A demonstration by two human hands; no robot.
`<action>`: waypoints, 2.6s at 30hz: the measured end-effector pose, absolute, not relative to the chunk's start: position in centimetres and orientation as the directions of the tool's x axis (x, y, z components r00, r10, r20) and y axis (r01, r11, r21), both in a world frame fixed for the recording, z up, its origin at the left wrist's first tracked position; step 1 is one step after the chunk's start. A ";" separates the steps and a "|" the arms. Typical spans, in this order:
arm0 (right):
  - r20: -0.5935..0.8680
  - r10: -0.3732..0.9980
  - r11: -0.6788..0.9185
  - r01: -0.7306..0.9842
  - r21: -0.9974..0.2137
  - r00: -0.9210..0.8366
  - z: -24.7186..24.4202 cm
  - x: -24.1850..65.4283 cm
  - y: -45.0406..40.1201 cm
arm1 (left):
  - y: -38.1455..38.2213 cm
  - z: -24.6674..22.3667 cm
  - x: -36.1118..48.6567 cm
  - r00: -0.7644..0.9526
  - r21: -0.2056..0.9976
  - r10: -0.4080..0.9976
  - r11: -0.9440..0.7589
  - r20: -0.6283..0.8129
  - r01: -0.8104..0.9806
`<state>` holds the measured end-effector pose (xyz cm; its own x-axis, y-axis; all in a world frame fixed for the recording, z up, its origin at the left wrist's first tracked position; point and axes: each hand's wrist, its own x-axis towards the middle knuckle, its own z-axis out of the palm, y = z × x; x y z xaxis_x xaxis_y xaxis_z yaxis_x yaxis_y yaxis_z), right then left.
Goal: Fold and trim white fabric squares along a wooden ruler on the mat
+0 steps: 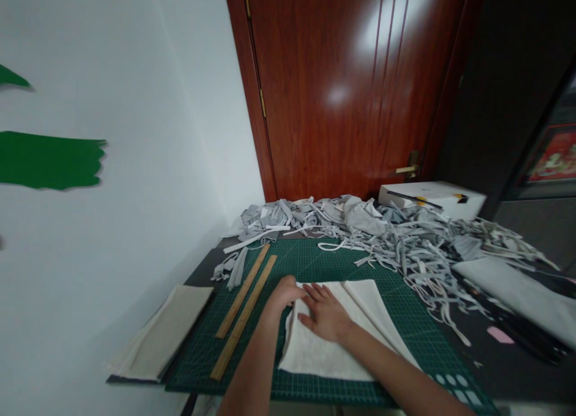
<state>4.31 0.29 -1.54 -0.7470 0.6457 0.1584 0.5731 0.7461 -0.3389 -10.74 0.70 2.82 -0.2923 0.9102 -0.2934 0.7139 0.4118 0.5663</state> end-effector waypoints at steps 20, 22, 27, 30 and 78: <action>0.129 0.658 0.729 0.585 -0.355 -0.742 -1.6 4.3 0.3 | 3.9 3.9 -12.7 -0.270 0.503 0.850 0.493 -0.452 0.710; 0.134 0.658 0.731 0.585 -0.352 -0.741 -1.7 4.3 0.3 | 3.7 4.2 -13.2 -0.252 0.510 0.850 0.488 -0.464 0.708; 0.120 0.663 0.723 0.592 -0.356 -0.739 -1.7 4.2 0.3 | 3.6 4.5 -13.9 -0.245 0.513 0.858 0.475 -0.452 0.716; 0.102 0.668 0.716 0.600 -0.357 -0.737 -1.6 4.1 0.3 | 3.7 4.1 -13.6 -0.253 0.511 0.872 0.457 -0.419 0.728; 0.389 0.593 0.804 0.496 -0.328 -0.705 -1.5 -0.2 -0.4 | -8.8 -0.2 -10.4 -0.434 0.593 0.896 0.401 -0.095 0.698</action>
<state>-0.19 -0.38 -1.54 -0.7050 0.5932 0.3887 0.4960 0.8041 -0.3277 -10.42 -8.83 -0.24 -0.4342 0.8959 -0.0946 0.6983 0.4011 0.5929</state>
